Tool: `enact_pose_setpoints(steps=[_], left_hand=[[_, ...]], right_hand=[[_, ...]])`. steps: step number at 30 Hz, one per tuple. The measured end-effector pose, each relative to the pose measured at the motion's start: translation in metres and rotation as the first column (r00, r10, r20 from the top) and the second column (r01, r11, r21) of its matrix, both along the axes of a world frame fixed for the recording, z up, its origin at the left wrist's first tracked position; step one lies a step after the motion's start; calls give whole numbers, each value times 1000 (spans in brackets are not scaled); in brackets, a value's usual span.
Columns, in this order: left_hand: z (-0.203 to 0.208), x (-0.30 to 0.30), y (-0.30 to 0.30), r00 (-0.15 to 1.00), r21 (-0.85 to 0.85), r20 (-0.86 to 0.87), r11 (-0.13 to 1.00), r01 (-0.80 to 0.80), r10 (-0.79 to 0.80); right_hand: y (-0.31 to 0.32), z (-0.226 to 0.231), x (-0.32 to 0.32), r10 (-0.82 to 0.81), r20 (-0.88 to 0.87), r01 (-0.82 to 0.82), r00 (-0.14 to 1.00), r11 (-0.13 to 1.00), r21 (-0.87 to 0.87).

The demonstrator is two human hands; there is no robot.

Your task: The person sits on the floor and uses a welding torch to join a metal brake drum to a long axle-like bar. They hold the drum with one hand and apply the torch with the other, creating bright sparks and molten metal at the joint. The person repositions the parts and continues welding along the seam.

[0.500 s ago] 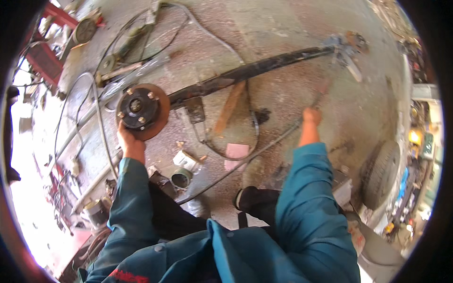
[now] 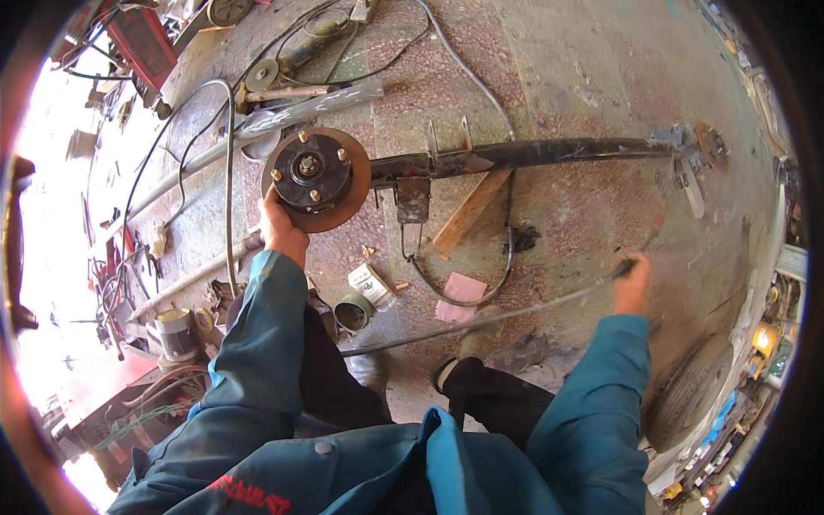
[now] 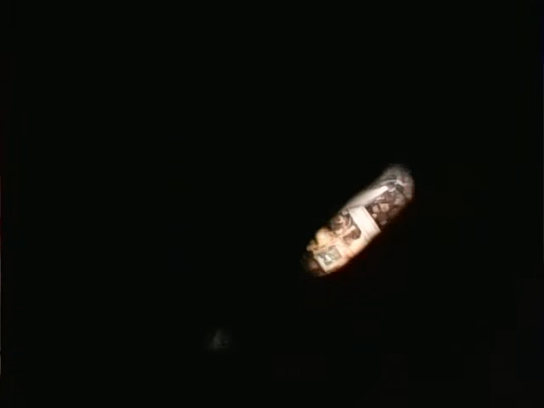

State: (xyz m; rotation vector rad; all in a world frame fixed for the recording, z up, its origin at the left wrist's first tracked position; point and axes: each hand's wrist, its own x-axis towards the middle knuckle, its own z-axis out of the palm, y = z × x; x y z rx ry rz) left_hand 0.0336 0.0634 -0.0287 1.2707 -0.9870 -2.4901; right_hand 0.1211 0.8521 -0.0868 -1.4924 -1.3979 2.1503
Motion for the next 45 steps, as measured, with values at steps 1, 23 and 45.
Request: enact_pose_setpoints(steps=[1, 23, 45], left_hand=[[-6, -2, -3, 1000, 18, -4, 1000, -13, 13], [-1, -12, 12, 949, -74, 134, 958, -277, 285], [-5, -14, 17, 937, -56, 152, 949, -310, 315]], right_hand=[[14, 27, 2, -105, -48, 106, 993, 994, 6], [-78, 488, 43, 662, -533, -288, 527, 729, 621], [-364, 324, -20, 638, 720, -622, 272, -455, 638]])
